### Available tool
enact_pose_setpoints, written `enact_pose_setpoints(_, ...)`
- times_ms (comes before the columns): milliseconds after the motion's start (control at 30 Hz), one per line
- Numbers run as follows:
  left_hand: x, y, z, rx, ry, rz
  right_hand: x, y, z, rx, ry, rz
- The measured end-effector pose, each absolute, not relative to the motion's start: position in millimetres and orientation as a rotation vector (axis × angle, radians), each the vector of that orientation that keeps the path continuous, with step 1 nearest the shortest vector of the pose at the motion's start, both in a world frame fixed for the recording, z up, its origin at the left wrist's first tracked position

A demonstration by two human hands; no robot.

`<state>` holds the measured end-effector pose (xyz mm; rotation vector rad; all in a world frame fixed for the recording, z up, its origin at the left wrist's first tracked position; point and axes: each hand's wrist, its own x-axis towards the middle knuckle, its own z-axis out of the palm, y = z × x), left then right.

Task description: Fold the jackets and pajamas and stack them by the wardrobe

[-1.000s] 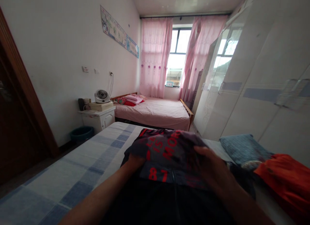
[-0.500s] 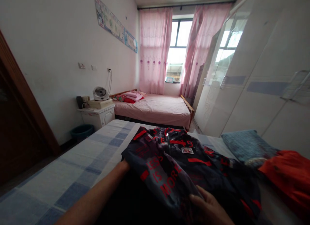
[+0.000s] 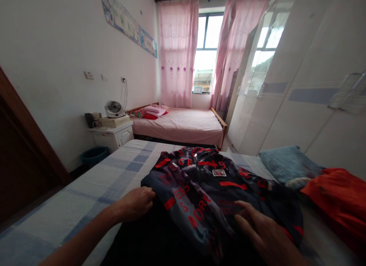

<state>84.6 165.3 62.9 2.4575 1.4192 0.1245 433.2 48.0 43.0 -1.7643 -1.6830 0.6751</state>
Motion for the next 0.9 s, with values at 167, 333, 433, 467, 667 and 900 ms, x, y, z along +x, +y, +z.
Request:
enact_pose_setpoints(167,81.6,180.2,77.5,2.465,1.676,0.593,394.4,58.5,44.9,-1.545,-2.148,0.238)
enact_pose_setpoints(333,101.3,214.6,21.1,2.663,1.515,0.462,372.2,60.4,3.0,-1.416,-2.501,0.343)
enact_pose_setpoints(433,99.1,224.6,-9.5,2.662,1.515,0.324,384.9,56.9,9.9,-1.422,-2.422,0.522)
enact_pose_setpoints(467,97.2,226.4,-13.7,2.658,1.512,0.317,394.2,56.2,17.4,-1.466,-2.312,0.557)
enact_pose_setpoints(667,113.4,221.7,9.7,2.621,1.556,0.398,508.1,51.5,27.5,-2.067,-1.454,-0.120)
enact_pose_setpoints(900,200.8,171.9,38.3,2.705,1.096,0.362,597.3,38.4,-13.2,-2.339,-1.241,0.053)
